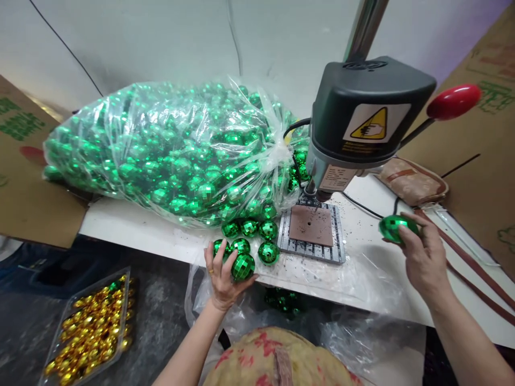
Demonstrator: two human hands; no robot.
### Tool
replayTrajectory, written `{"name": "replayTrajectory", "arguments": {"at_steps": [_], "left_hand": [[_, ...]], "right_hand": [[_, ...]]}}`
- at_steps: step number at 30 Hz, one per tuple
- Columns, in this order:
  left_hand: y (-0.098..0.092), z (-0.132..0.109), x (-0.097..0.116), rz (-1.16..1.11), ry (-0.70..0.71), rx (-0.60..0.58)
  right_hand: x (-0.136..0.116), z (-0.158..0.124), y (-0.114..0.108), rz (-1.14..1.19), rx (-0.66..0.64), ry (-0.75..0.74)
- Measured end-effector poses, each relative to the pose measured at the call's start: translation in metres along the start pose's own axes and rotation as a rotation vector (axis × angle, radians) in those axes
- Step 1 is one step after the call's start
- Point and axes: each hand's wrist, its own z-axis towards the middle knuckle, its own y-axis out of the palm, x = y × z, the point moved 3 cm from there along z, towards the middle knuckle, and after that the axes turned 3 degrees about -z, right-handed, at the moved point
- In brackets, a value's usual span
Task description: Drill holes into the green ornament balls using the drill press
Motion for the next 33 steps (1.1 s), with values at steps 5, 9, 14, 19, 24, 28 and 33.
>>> {"name": "replayTrajectory", "arguments": {"at_steps": [5, 9, 14, 19, 24, 28, 33], "left_hand": [[-0.01, 0.022, -0.007, 0.037, -0.037, 0.11], [-0.006, 0.034, -0.014, 0.039, -0.067, 0.17], [0.005, 0.039, -0.008, 0.05, 0.013, 0.133], [-0.02, 0.062, 0.015, -0.071, 0.005, 0.201], [-0.021, 0.119, 0.018, -0.157, -0.004, 0.092], [-0.003, 0.182, -0.004, -0.213, 0.07, 0.133], [0.05, 0.256, -0.041, -0.208, 0.095, 0.011]], "right_hand": [[-0.026, -0.045, 0.004, 0.166, -0.039, 0.067], [-0.051, -0.08, 0.025, 0.217, -0.038, -0.028], [-0.071, -0.124, 0.063, 0.25, -0.159, -0.182], [-0.078, -0.138, 0.073, 0.258, -0.176, -0.294], [-0.083, -0.132, 0.071, 0.228, -0.2, -0.282], [-0.084, -0.134, 0.074, 0.208, -0.196, -0.288], [-0.077, -0.145, 0.081, 0.173, -0.18, -0.262]]}}
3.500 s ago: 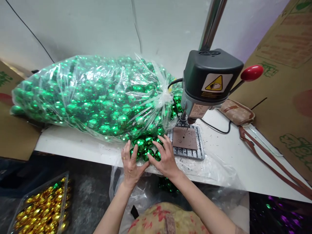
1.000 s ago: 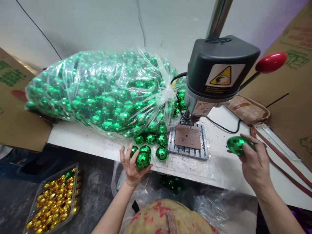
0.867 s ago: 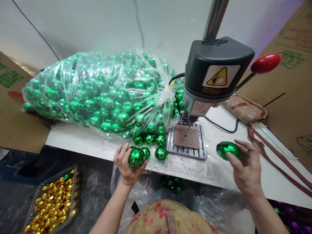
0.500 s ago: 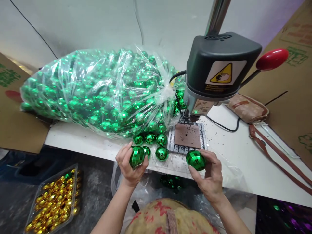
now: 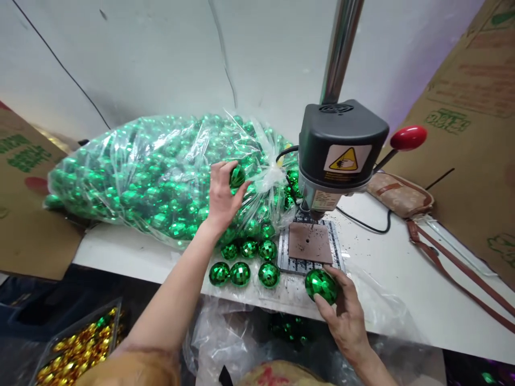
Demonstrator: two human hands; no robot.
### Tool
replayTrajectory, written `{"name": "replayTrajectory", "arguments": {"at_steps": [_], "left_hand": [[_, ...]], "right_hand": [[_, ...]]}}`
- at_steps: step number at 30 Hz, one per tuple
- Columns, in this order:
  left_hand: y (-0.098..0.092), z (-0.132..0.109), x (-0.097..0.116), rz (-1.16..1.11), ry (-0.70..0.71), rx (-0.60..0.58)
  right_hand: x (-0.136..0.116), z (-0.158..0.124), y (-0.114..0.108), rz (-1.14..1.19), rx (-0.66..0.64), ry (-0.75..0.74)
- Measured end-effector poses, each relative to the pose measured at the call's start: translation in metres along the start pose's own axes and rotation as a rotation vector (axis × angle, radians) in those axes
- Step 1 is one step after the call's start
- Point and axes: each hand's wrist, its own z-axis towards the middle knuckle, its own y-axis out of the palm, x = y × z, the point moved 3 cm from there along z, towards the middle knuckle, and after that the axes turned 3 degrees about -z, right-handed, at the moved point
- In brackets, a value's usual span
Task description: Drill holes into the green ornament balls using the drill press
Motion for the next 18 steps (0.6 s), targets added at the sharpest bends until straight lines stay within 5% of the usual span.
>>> {"name": "replayTrajectory", "arguments": {"at_steps": [4, 7, 14, 18], "left_hand": [[0.05, 0.018, -0.029, 0.195, -0.079, -0.423], [0.071, 0.016, -0.039, 0.272, -0.137, -0.599], [0.086, 0.022, -0.048, 0.075, -0.101, -0.589], [0.061, 0.03, -0.042, -0.06, -0.037, -0.28]], "right_hand": [[0.004, -0.008, 0.002, -0.037, -0.004, 0.015], [0.004, -0.012, 0.002, -0.054, -0.004, 0.008], [-0.004, -0.008, 0.003, -0.056, -0.018, -0.028], [-0.007, -0.002, 0.003, -0.059, 0.015, -0.026]]}}
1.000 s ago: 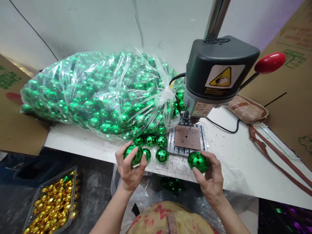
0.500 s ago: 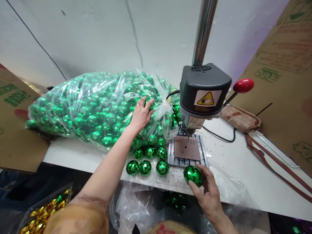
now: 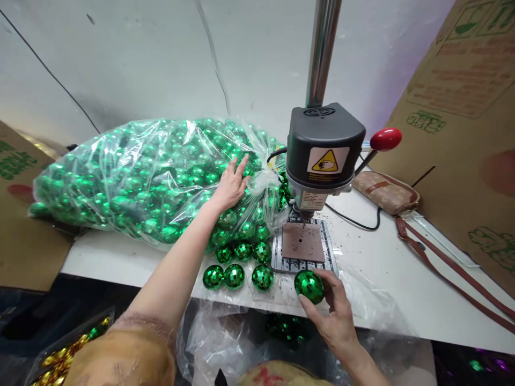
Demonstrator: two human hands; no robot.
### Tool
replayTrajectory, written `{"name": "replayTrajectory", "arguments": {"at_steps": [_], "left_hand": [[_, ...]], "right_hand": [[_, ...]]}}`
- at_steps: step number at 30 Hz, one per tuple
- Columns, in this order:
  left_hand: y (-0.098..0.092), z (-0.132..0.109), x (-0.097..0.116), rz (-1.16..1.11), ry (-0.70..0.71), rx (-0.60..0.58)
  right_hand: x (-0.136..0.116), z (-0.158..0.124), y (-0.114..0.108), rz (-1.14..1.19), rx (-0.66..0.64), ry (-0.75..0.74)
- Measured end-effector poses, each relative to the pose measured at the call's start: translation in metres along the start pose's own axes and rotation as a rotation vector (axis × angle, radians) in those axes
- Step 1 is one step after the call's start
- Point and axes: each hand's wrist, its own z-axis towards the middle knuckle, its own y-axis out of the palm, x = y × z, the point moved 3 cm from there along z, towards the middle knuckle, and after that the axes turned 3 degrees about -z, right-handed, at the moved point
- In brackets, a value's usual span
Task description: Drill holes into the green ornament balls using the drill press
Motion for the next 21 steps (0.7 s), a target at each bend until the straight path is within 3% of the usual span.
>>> {"name": "replayTrajectory", "arguments": {"at_steps": [3, 5, 6, 8, 11, 13, 15, 17, 18, 21], "left_hand": [[-0.018, -0.032, 0.035, -0.03, 0.031, 0.23], [-0.017, -0.069, 0.076, -0.06, 0.06, 0.261], [-0.012, -0.088, 0.1, -0.123, 0.088, 0.194], [0.004, -0.123, 0.144, -0.242, 0.061, -0.069], [0.025, -0.159, 0.185, -0.499, -0.175, -0.38], [0.033, -0.169, 0.194, -0.706, -0.37, -0.423], [0.039, -0.171, 0.193, -0.904, -0.548, -0.332], [0.047, -0.172, 0.188, -1.102, -0.725, -0.195], [0.053, -0.173, 0.186, -1.203, -0.805, -0.138], [0.075, -0.174, 0.184, -1.431, -0.956, -0.051]], "right_hand": [[0.001, 0.008, -0.002, -0.029, 0.047, 0.013], [0.001, 0.014, -0.003, -0.064, 0.059, 0.001], [0.001, 0.017, -0.004, -0.08, 0.057, -0.019], [0.0, 0.023, -0.005, -0.102, 0.037, -0.088], [-0.006, 0.029, -0.006, -0.101, -0.02, -0.216], [-0.012, 0.033, -0.009, -0.086, -0.064, -0.271], [-0.017, 0.04, -0.015, -0.068, -0.126, -0.289], [-0.019, 0.055, -0.027, 0.013, -0.155, -0.216], [-0.018, 0.066, -0.035, 0.079, -0.139, -0.141], [-0.014, 0.11, -0.062, 0.181, 0.08, 0.031]]}}
